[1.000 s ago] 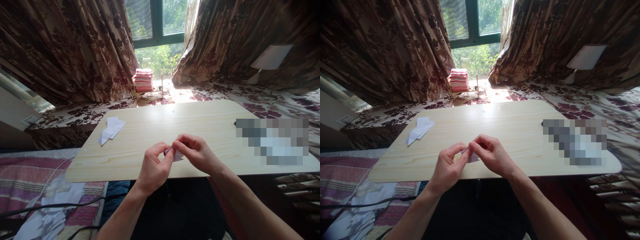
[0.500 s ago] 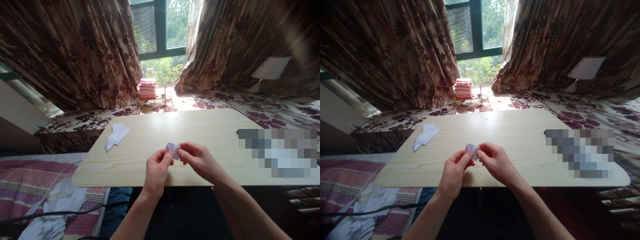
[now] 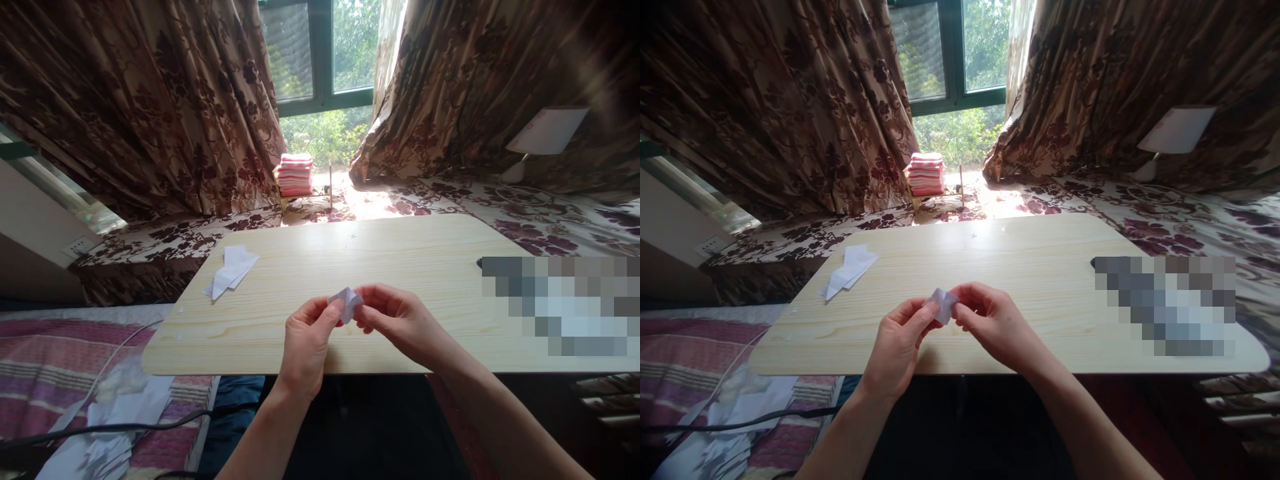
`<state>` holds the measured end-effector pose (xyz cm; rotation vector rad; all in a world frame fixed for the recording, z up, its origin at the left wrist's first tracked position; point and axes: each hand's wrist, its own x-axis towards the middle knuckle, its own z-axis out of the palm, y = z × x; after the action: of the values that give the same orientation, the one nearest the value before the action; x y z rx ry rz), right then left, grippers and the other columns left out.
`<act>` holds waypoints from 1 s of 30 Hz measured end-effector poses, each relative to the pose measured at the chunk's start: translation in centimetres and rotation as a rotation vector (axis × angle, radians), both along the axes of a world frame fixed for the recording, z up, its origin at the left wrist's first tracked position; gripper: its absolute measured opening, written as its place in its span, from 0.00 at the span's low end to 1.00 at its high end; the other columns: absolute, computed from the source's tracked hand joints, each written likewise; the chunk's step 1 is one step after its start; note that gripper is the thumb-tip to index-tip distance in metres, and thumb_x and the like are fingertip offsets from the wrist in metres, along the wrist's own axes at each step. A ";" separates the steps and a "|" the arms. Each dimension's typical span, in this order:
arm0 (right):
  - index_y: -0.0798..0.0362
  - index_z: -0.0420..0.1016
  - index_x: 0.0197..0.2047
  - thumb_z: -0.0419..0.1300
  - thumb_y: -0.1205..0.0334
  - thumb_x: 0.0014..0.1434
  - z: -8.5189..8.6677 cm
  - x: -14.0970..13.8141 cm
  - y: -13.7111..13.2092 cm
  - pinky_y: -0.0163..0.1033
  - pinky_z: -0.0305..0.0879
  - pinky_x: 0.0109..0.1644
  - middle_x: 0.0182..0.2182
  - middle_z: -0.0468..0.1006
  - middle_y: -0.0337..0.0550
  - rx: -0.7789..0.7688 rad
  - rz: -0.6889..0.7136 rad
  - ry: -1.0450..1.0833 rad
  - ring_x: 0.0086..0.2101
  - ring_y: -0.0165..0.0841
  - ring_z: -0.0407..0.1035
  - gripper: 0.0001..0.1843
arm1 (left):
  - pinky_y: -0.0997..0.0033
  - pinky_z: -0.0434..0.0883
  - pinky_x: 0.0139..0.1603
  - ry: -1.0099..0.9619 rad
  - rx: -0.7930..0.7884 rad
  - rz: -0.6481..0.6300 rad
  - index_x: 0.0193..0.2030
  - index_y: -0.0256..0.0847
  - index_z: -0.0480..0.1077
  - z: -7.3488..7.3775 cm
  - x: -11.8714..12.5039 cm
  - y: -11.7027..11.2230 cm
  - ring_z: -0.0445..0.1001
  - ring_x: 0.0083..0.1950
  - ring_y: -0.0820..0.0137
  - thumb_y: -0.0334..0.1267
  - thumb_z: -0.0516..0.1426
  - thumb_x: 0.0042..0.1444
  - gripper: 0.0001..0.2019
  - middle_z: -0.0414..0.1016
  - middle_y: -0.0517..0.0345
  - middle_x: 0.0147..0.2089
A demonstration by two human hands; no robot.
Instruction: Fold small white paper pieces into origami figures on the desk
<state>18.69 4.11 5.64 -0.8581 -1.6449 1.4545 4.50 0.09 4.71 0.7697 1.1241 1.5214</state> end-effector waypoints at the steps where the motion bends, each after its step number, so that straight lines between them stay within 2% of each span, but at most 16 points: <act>1: 0.55 0.75 0.38 0.59 0.64 0.56 0.1 0.0 0.0 0.35 0.65 0.31 0.28 0.76 0.39 0.026 -0.019 -0.010 0.29 0.29 0.67 0.07 | 0.75 0.67 0.39 0.060 0.000 -0.032 0.30 0.35 0.77 0.3 -0.2 -0.1 0.70 0.32 0.75 0.37 0.64 0.48 0.06 0.77 0.59 0.28; 5: 0.55 0.74 0.38 0.57 0.66 0.56 0.9 0.0 0.1 0.34 0.62 0.29 0.26 0.74 0.38 0.095 -0.030 -0.102 0.27 0.28 0.66 0.06 | 0.76 0.66 0.35 0.275 0.043 -0.134 0.29 0.36 0.76 1.3 -0.8 0.1 0.69 0.31 0.75 0.37 0.62 0.51 0.06 0.75 0.60 0.27; 8: 0.55 0.73 0.40 0.58 0.65 0.57 1.1 0.1 0.0 0.34 0.63 0.29 0.25 0.74 0.37 0.121 -0.050 -0.127 0.27 0.28 0.66 0.07 | 0.76 0.66 0.33 0.332 0.049 -0.153 0.28 0.35 0.75 1.6 -0.9 0.3 0.68 0.30 0.74 0.36 0.60 0.52 0.07 0.74 0.59 0.25; 12: 0.53 0.72 0.44 0.59 0.65 0.57 0.8 0.2 -0.3 0.35 0.67 0.34 0.28 0.75 0.37 0.197 -0.125 -0.119 0.29 0.29 0.69 0.10 | 0.75 0.67 0.34 0.226 0.014 -0.167 0.29 0.34 0.76 1.3 -0.6 0.3 0.67 0.30 0.74 0.35 0.59 0.52 0.06 0.74 0.58 0.26; 17: 0.53 0.73 0.43 0.58 0.66 0.58 0.8 0.2 -0.3 0.34 0.68 0.35 0.28 0.76 0.37 0.237 -0.095 -0.094 0.30 0.29 0.71 0.09 | 0.74 0.67 0.33 0.102 -0.018 -0.198 0.29 0.34 0.77 1.4 -0.5 0.1 0.67 0.30 0.73 0.35 0.59 0.51 0.07 0.74 0.57 0.27; 21: 0.54 0.74 0.42 0.58 0.66 0.58 0.9 0.2 -0.3 0.35 0.69 0.35 0.29 0.77 0.39 0.230 -0.094 -0.117 0.30 0.30 0.71 0.09 | 0.74 0.67 0.33 0.117 -0.016 -0.203 0.31 0.34 0.79 1.6 -0.5 0.0 0.67 0.30 0.73 0.35 0.59 0.51 0.07 0.75 0.56 0.27; 26: 0.55 0.75 0.41 0.58 0.65 0.58 0.9 0.3 -0.2 0.37 0.69 0.35 0.30 0.77 0.41 0.228 -0.089 -0.136 0.31 0.32 0.71 0.08 | 0.73 0.67 0.36 0.213 0.006 -0.143 0.34 0.35 0.80 1.3 -0.5 0.2 0.71 0.33 0.70 0.36 0.61 0.51 0.08 0.77 0.56 0.27; 30: 0.54 0.74 0.45 0.58 0.60 0.59 0.8 0.3 -0.3 0.36 0.68 0.31 0.28 0.77 0.41 0.153 -0.126 -0.079 0.29 0.31 0.71 0.12 | 0.74 0.68 0.38 0.070 0.022 -0.032 0.32 0.37 0.79 0.8 -0.3 0.3 0.73 0.34 0.71 0.37 0.62 0.50 0.06 0.80 0.57 0.30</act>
<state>18.96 3.85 6.45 -0.9251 -1.7038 1.2068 4.25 0.41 5.49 0.8577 1.1430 1.4926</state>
